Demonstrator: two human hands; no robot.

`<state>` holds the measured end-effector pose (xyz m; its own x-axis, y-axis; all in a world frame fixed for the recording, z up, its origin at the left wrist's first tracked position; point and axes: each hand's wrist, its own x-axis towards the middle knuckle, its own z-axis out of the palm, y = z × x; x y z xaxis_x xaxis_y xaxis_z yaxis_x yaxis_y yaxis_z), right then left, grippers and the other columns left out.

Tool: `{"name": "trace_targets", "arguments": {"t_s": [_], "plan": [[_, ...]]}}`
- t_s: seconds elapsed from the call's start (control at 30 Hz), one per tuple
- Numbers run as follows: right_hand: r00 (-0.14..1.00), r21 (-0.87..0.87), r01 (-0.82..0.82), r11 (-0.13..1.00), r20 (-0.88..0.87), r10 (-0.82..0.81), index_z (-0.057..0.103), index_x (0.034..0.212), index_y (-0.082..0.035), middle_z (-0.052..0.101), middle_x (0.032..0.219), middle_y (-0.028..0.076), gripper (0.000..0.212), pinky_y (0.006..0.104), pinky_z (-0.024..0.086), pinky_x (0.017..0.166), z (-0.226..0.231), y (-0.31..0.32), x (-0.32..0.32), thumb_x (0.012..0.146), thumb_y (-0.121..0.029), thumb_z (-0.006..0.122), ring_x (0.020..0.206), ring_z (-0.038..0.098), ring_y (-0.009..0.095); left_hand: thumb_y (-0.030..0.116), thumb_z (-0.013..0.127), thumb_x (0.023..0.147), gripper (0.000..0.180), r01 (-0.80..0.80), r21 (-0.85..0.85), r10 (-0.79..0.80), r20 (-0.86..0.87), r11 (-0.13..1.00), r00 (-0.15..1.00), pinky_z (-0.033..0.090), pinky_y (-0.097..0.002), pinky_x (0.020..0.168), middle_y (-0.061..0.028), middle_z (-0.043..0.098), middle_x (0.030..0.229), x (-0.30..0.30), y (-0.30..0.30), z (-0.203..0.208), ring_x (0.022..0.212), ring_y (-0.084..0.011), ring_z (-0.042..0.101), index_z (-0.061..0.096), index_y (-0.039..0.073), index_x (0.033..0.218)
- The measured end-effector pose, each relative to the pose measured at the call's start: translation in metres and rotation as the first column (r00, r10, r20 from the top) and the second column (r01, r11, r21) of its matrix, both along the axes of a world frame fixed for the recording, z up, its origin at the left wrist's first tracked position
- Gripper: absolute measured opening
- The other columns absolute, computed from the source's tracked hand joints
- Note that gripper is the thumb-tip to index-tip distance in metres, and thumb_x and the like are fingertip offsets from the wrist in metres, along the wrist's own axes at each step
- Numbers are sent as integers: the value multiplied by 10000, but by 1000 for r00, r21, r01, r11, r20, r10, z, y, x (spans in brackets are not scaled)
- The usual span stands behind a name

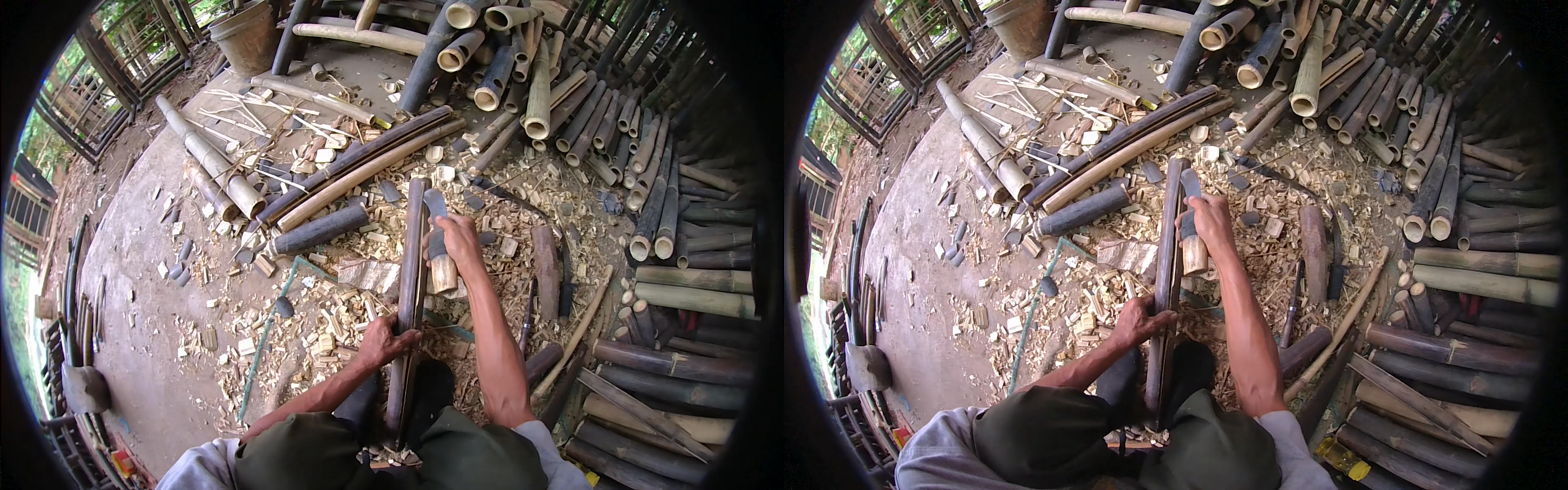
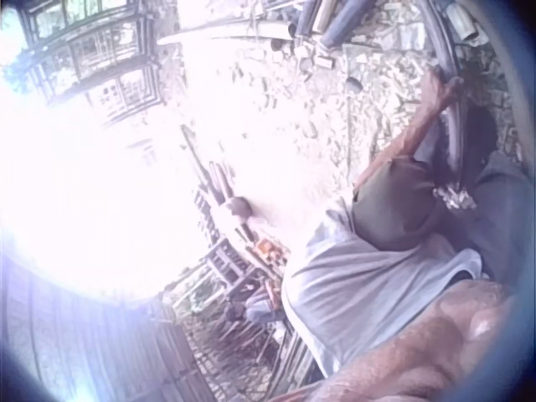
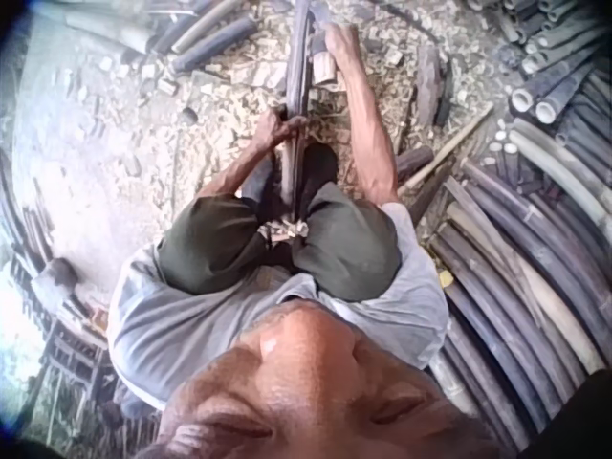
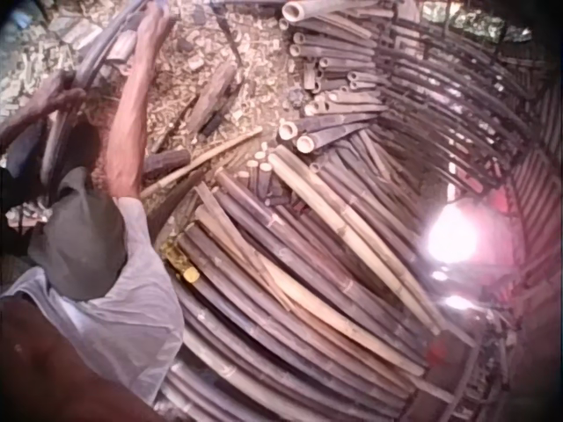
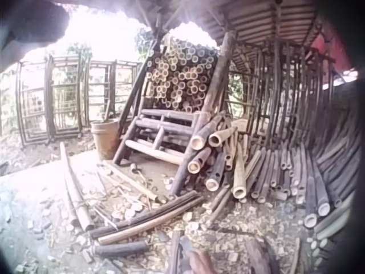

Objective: The person splits a long bamboo pole lengthwise using a machete and a wooden mallet. They position the machete blade against the bamboo, strike the handle with the mallet to drive the blade into the material, and then pull the split sections apart to separate them.

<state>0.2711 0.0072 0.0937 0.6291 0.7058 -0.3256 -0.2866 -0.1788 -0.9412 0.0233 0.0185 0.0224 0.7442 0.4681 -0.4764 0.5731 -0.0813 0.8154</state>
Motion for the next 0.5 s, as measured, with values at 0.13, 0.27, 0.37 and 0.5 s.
{"name": "trace_targets", "arguments": {"t_s": [0.13, 0.27, 0.37, 0.5], "plan": [[986, -98, -7, 995, 165, 24, 642, 1012, 115, 685, 652, 185, 296, 365, 550, 413, 7, 20, 17, 974, -135, 488, 465, 649, 241, 409, 800, 850, 450, 12, -8, -12, 56, 1000, 998, 552, -426, 685, -165, 729, 754, 6, 0, 3, 692, -265, 715, 731, -12, 992], [984, -150, -51, 987, 162, 75, 578, 1203, 90, 702, 703, 185, 320, 376, 555, 413, -5, 17, 26, 1025, -146, 456, 492, 653, 233, 399, 798, 860, 480, 48, 5, -48, 24, 999, 999, 552, -415, 691, -149, 736, 779, 11, -3, 2, 704, -233, 712, 723, -18, 1086], [994, -198, -20, 980, 104, 41, 562, 1236, 75, 699, 719, 166, 332, 364, 563, 422, 26, 16, -11, 1041, -167, 444, 506, 659, 218, 417, 807, 858, 513, -33, 107, 23, 90, 994, 996, 550, -421, 716, -153, 739, 842, -11, 7, -9, 746, -245, 713, 700, -14, 1114], [994, -6, 104, 995, 19, -104, 578, 1194, 64, 679, 732, 141, 324, 352, 562, 432, 30, -39, -21, 1069, -192, 425, 526, 668, 210, 457, 821, 842, 524, -230, 451, 162, 185, 863, 969, 542, -464, 756, -174, 725, 918, 14, -6, 10, 831, -333, 714, 654, 5, 1047]]}}
